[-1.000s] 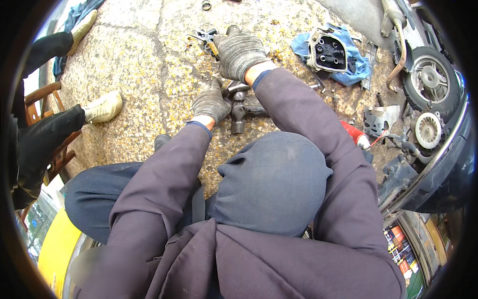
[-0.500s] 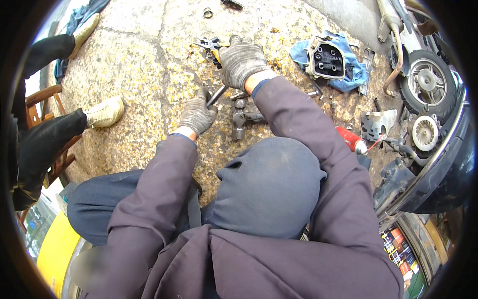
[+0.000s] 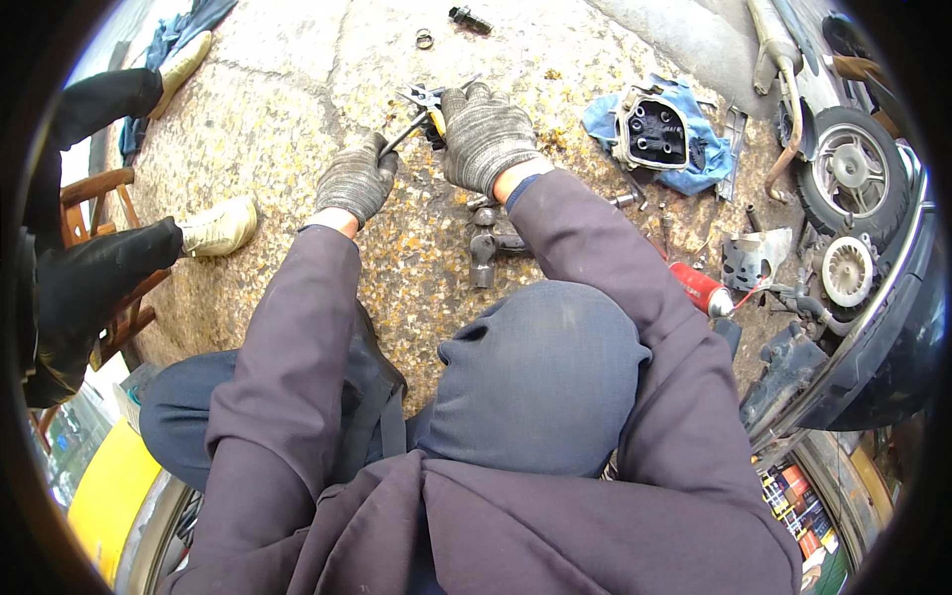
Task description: The person sits on the ground and uses pliers and a hammer to adjust a small metal scooter component. They repeatedly spray the part with a red aerosol can, then use pliers and a hammer to tap and reposition small pieces. The person continues this cycle of spraying and mechanical adjustment throughout the clip.
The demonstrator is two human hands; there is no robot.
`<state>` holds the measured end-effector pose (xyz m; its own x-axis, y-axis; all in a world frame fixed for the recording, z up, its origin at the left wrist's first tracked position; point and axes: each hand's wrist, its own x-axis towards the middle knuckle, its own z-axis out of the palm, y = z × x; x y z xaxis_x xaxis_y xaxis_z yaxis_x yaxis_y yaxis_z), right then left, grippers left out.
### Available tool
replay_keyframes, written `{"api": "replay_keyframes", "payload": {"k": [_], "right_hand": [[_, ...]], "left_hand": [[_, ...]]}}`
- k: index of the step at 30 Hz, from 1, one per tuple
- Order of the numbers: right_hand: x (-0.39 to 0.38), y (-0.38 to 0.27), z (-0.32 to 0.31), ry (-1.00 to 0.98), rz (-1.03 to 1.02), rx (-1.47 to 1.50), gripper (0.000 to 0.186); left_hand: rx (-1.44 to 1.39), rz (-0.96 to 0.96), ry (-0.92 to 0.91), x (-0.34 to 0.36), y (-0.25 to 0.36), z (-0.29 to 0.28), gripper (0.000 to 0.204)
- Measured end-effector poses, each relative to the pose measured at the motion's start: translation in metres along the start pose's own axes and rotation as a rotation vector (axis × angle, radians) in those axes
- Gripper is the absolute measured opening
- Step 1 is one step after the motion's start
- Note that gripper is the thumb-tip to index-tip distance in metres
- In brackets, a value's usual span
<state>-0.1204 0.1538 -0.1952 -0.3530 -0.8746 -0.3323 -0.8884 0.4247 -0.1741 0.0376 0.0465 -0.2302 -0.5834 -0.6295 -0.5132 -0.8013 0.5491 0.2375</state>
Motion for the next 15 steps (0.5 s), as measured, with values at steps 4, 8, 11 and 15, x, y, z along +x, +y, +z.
{"api": "replay_keyframes", "payload": {"k": [4, 8, 11, 15], "right_hand": [[-0.002, -0.002, 0.007, -0.056, 0.088, 0.039, 0.087], [0.001, -0.004, 0.013, -0.108, 0.122, 0.105, 0.090], [0.003, -0.005, 0.014, -0.094, 0.131, 0.093, 0.090], [0.005, -0.004, 0.013, -0.135, 0.121, 0.116, 0.086]], "left_hand": [[0.009, 0.066, -0.019, 0.023, -0.003, 0.001, 0.040], [-0.037, 0.074, -0.067, 0.046, 0.003, 0.001, 0.060], [-0.074, 0.092, -0.167, 0.065, 0.008, 0.000, 0.073], [-0.319, 0.147, -0.261, 0.096, 0.011, 0.004, 0.076]]}}
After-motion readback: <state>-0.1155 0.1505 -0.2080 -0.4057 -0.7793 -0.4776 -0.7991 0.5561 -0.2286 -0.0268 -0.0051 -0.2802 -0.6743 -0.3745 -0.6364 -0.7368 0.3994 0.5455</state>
